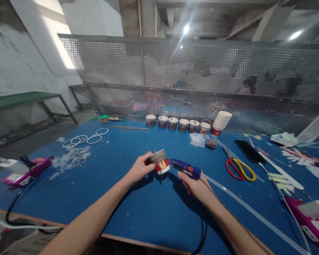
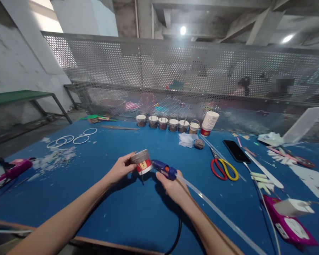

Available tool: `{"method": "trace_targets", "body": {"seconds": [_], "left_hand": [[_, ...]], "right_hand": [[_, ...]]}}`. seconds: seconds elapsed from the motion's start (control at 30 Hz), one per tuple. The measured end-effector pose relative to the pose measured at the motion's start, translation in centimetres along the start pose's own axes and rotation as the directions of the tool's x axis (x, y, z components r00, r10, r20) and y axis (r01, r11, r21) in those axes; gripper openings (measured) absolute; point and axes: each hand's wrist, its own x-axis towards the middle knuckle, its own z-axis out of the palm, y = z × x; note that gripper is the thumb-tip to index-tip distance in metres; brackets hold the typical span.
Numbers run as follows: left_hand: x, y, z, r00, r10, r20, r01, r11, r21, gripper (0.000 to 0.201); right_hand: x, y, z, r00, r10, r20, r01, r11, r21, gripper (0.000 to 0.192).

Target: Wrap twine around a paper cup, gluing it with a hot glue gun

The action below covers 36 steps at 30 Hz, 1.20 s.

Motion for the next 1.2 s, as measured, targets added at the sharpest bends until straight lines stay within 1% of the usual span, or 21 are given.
{"method": "trace_targets", "body": {"seconds": [0.07,0.1,0.23,0.37,0.47,0.6,0.7,0.87,0.93,1.03,1.2], "left_hand": [[0.1,-0.3,-0.2,0.999,-0.031,0.024,0.032,0.999,-0.018,0.021],[0.2,-0.5,-0.4,0.999,-0.039,0.038,0.041,0.999,-0.034,0.024],[0.2,-0.8,-0.6,0.995,-0.055,0.087,0.065,0.991,-0.118,0.033],[0.2,-0.8,-0.7,0.991,-0.060,0.122,0.079,0.984,-0.158,0.034],[0.3,-0.7,-0.8,0.991,-0.060,0.122,0.076,0.988,-0.137,0.033],[0.3,-0.3,-0.9,0.995,-0.043,0.095,0.052,0.994,-0.094,0.028],[0.1,0.2,-1.1,0.996,-0.015,0.085,0.019,0.998,-0.052,0.025],[-0.3,0.9,-1.1,0.992,0.085,0.093,-0.087,0.996,0.016,0.012],[-0.3,0.9,-1.2,0.988,0.117,0.097,-0.123,0.991,0.058,0.010],[-0.3,0.6,-1.2,0.986,0.122,0.111,-0.134,0.985,0.110,0.009],[-0.3,0.6,-1.3,0.982,0.149,0.119,-0.163,0.980,0.115,0.008]], "right_hand": [[0.3,-0.3,-0.4,0.998,0.060,0.030,-0.061,0.997,0.047,0.040],[0.4,-0.5,-0.7,0.996,0.070,0.047,-0.073,0.995,0.070,0.040],[0.4,-1.1,-1.6,0.994,0.018,0.109,-0.037,0.985,0.171,0.041],[0.1,-1.1,-1.9,0.997,-0.028,0.073,0.013,0.979,0.206,0.039],[0.0,-0.9,-1.8,0.996,-0.046,0.079,0.034,0.988,0.148,0.039],[-0.2,-0.6,-1.5,0.998,-0.019,0.063,0.021,0.999,-0.026,0.040],[-0.3,-0.6,-1.4,0.998,-0.036,0.044,0.040,0.994,-0.097,0.040],[-0.7,-1.2,-1.0,0.999,-0.048,0.013,0.049,0.995,-0.088,0.036],[-1.0,-1.6,-0.8,0.997,-0.075,0.000,0.075,0.995,-0.065,0.033],[-1.3,-1.9,-0.5,0.990,-0.137,-0.017,0.136,0.990,-0.045,0.028],[-1.3,-1.3,-0.4,0.990,-0.135,-0.030,0.133,0.990,-0.052,0.025]]}}
